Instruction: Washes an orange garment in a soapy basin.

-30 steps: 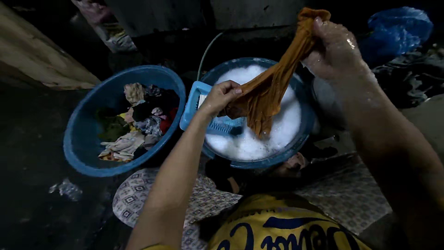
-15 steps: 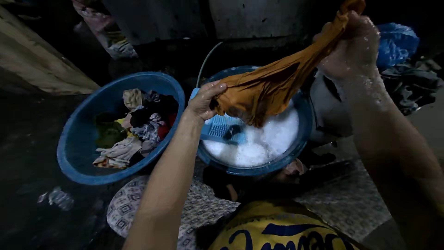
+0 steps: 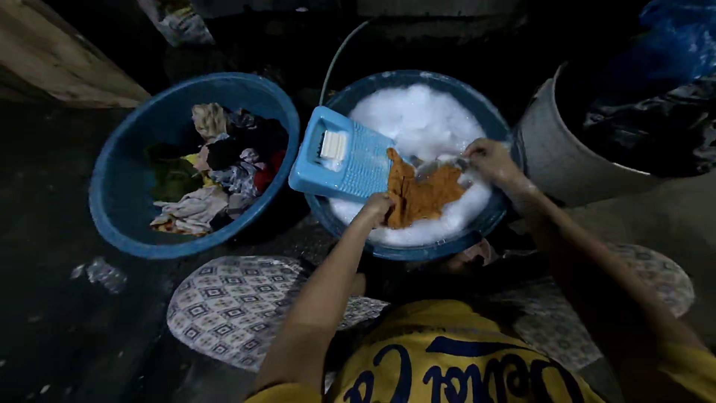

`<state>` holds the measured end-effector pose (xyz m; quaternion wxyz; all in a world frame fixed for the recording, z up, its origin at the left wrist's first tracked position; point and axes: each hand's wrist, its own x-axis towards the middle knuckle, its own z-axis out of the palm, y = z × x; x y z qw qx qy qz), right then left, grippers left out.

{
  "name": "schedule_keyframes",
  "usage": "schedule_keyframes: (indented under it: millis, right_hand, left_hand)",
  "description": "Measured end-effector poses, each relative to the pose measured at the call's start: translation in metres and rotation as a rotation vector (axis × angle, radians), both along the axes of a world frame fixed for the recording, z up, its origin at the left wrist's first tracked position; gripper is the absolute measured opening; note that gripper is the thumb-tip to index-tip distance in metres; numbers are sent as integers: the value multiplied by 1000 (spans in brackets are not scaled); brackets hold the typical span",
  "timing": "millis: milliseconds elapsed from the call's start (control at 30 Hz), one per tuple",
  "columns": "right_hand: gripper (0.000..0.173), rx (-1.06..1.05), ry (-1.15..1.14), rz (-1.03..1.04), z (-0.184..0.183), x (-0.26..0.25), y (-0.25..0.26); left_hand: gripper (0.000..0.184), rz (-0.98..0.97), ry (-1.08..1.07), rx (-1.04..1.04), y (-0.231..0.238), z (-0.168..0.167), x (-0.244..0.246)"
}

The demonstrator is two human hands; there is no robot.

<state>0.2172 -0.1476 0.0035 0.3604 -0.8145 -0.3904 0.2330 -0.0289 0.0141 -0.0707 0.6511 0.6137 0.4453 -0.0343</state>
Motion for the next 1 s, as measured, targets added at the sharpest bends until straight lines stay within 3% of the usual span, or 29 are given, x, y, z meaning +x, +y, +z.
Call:
schedule_keyframes:
  millis: [100, 200, 233, 267, 333, 367, 433, 500, 533, 633, 767, 833, 900, 1000]
  right_hand:
    - [23, 58, 224, 177, -30, -43, 2]
    - [64, -74, 328, 219, -43, -94, 21]
    - [67, -127, 298, 190, -46, -109, 27]
    - [58, -141, 283, 117, -49, -120, 32]
    - [29, -41, 361, -130, -55, -132, 40]
    - [26, 34, 438, -213, -54, -132, 43]
    - [30, 135, 552, -186, -39, -129, 40]
    - [33, 210, 580, -32, -15, -129, 34]
    - [33, 245, 576, 52, -3, -128, 30]
    - [35, 322, 575, 230, 25, -115, 23]
    - [44, 629, 968, 351, 38, -85, 4]
    - [41, 753, 1027, 305, 43, -72, 0]
    - [43, 679, 800, 185, 37, -59, -5]
    - [78, 107, 165, 72, -5, -43, -2]
  left_hand:
    - [32, 189, -87, -144, -8, 7, 7]
    - [23, 421, -350, -399, -20, 35, 15]
    - [23, 464, -439, -435, -24, 43, 19]
    - [34, 469, -524, -431, -27, 49, 20]
    - [61, 389, -575, -241, -26, 55, 22]
    - [68, 297, -525, -61, -24, 54, 22]
    - [71, 71, -360, 324, -16, 44, 22]
    - [63, -120, -241, 551, -9, 37, 26]
    - [56, -149, -211, 564, -10, 35, 27]
    - [29, -93, -205, 356, -18, 49, 31]
    - [27, -327, 26, 491, -8, 46, 37]
    - [25, -309, 26, 363, 0, 37, 36]
    - [25, -99, -119, 20, -3, 50, 32]
    - [27, 170, -527, -428, -14, 85, 33]
